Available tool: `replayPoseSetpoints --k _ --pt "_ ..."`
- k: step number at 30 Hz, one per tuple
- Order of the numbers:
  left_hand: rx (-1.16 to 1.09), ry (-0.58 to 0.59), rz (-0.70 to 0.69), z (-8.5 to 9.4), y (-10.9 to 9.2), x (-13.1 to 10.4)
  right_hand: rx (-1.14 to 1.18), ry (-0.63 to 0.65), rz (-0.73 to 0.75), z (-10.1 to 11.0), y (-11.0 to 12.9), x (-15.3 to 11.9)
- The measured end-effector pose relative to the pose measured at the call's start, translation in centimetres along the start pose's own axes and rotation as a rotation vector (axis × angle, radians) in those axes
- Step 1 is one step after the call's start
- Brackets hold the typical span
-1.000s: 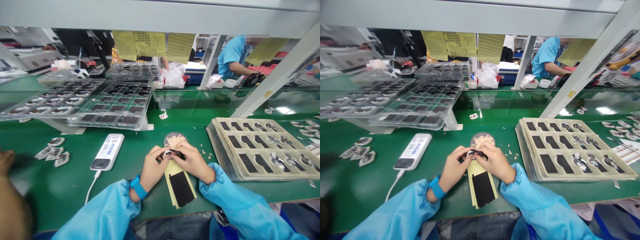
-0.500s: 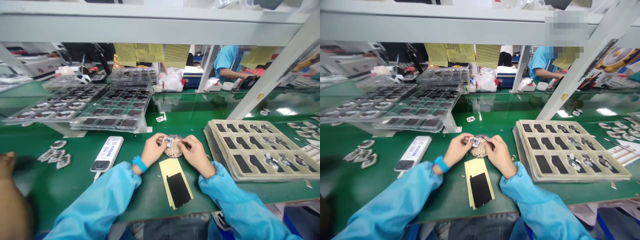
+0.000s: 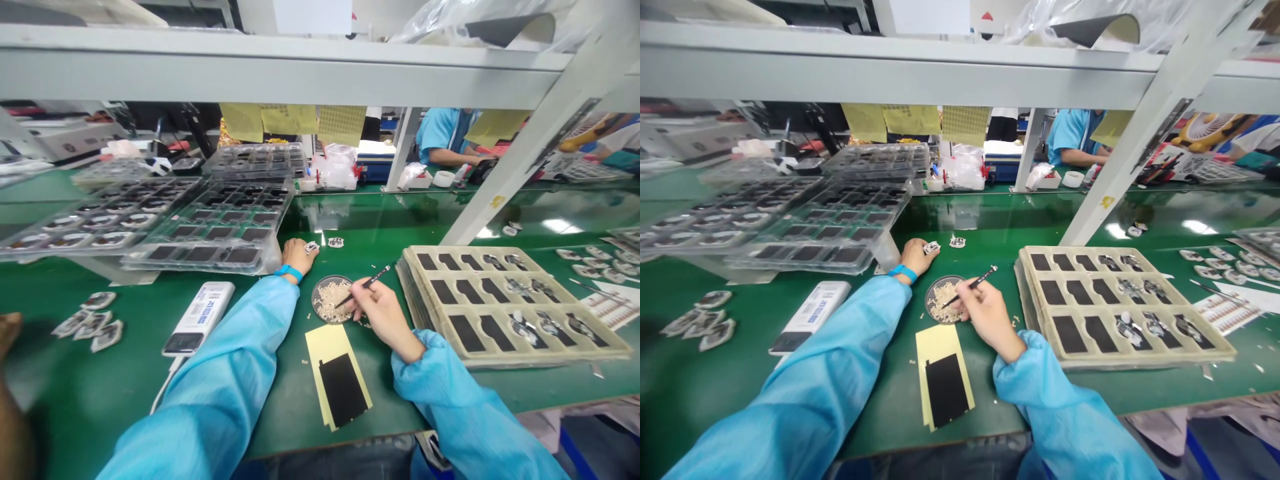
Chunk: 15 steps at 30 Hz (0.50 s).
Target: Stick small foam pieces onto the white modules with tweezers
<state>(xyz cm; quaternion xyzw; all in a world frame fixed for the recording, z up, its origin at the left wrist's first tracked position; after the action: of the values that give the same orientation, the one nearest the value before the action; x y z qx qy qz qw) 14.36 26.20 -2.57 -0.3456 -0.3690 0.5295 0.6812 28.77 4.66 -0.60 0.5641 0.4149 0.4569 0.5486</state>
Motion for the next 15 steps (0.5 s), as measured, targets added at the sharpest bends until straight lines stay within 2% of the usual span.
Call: replayPoseSetpoints --k 3,5,8,11,13,15 --pt "-0.149 0.088 0.041 0.0 -0.8 -1.6 0.013 0.176 -0.016 -1.8 -0.6 -0.6" --pt "-0.284 0.193 0.081 0.2 -1.5 -3.8 -0.025 0.263 -0.039 -2.5 -1.4 -1.6" --pt "-0.466 0.35 0.15 1.3 -2.1 -8.6 -0.032 0.354 -0.11 -2.9 -3.0 -3.2" --pt "-0.703 0.553 0.291 2.2 -1.8 -13.8 -0.073 0.389 -0.081 -3.2 -3.3 -4.2" --pt "-0.728 0.683 0.337 2.5 -1.4 -16.4 -0.141 0.409 -0.027 -3.6 -2.9 -4.3" --pt "-0.597 0.78 0.288 2.6 -0.9 -17.9 -0.225 0.428 0.01 -4.1 -2.7 -4.2"
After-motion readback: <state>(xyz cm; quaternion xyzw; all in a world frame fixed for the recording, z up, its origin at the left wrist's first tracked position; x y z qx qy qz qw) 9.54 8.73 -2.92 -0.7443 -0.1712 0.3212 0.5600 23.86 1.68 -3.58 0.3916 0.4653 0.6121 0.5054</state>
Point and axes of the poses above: each hand's wrist, its own x-axis towards the middle knuckle, its own z-axis out of the back of the hand, y = z × x, the point moved 8 cm from there along x, towards the middle knuckle, and after that the axes turned 4 degrees about -x, right-handed, at the moved point
